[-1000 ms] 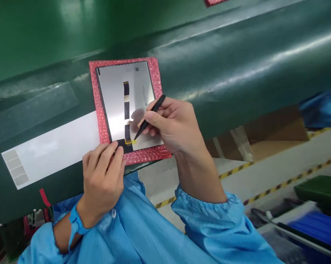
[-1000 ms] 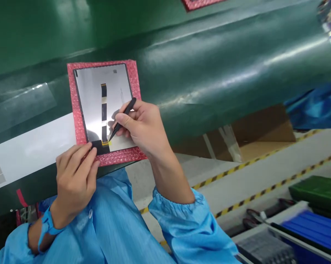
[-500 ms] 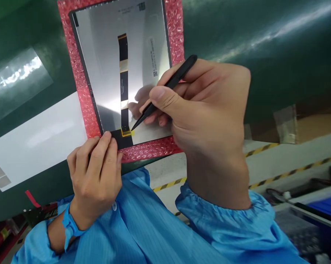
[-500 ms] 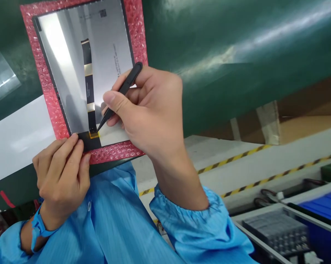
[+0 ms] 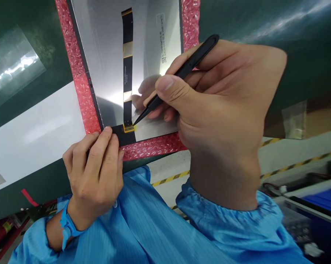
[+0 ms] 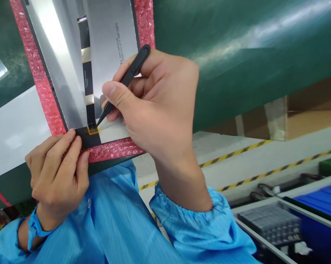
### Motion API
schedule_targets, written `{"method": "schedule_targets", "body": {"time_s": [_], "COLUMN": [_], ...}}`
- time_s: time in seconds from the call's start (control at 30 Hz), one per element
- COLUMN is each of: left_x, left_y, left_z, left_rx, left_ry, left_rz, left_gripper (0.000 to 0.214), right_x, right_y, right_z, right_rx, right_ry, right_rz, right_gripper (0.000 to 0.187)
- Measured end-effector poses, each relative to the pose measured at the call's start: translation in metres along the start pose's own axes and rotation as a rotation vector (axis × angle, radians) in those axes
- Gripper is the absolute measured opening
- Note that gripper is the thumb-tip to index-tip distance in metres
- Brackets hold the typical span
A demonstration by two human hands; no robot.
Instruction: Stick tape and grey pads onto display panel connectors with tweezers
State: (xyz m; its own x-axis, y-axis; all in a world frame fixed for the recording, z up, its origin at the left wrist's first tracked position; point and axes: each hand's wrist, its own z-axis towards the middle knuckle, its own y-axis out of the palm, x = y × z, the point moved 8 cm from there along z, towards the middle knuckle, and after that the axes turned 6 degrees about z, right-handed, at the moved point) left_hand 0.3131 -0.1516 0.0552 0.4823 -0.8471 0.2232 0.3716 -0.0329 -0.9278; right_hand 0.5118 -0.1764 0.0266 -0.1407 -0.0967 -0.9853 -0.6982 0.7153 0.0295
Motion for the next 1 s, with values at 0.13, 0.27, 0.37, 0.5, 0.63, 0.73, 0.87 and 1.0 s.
{"method": "schedule_targets", "body": {"time_s": [0.13,0.27,0.37,0.5,0.63,0.73,0.87,1.0], "left_x": [0.0004,0.0015,0.0017,0.0018,0.002,0.0019,0.0015,0.0029], "left_y": [0.0007,-0.0012,-0.0001,-0.0006,-0.0005,-0.0004,-0.0006,-0.0007], "left_z": [0.001,0.0027,0.0033,0.003,0.0034,0.0041,0.0045,0.0052], "left_rx": [0.016,0.086,0.084,0.082,0.077,0.073,0.065,0.051], "left_ry": [0.004,0.023,0.031,0.03,0.028,0.029,0.023,0.019], "left_rz": [0.001,-0.005,-0.013,-0.02,-0.016,-0.02,-0.022,-0.01], "left_gripper": [0.038,0.034,0.035,0.035,0.035,0.036,0.036,0.037], "right_x": [-0.0007,0.0,-0.0002,-0.0015,-0.0007,-0.0005,0.0013,0.0035], "right_y": [-0.0014,-0.0032,-0.0017,0.0,0.0,-0.0003,-0.0004,-0.0014], "right_z": [0.0004,0.0009,0.0019,0.0024,0.0012,0.0015,0.0031,0.002], "right_rx": [-0.003,0.006,-0.003,-0.002,0.004,0.011,0.014,0.01], "right_ry": [-0.031,-0.025,-0.018,-0.033,-0.038,-0.04,-0.031,-0.044], "right_rz": [0.008,-0.029,-0.031,-0.024,-0.016,-0.036,-0.061,-0.061], "right_gripper": [0.019,0.016,0.02,0.027,0.027,0.026,0.027,0.023]}}
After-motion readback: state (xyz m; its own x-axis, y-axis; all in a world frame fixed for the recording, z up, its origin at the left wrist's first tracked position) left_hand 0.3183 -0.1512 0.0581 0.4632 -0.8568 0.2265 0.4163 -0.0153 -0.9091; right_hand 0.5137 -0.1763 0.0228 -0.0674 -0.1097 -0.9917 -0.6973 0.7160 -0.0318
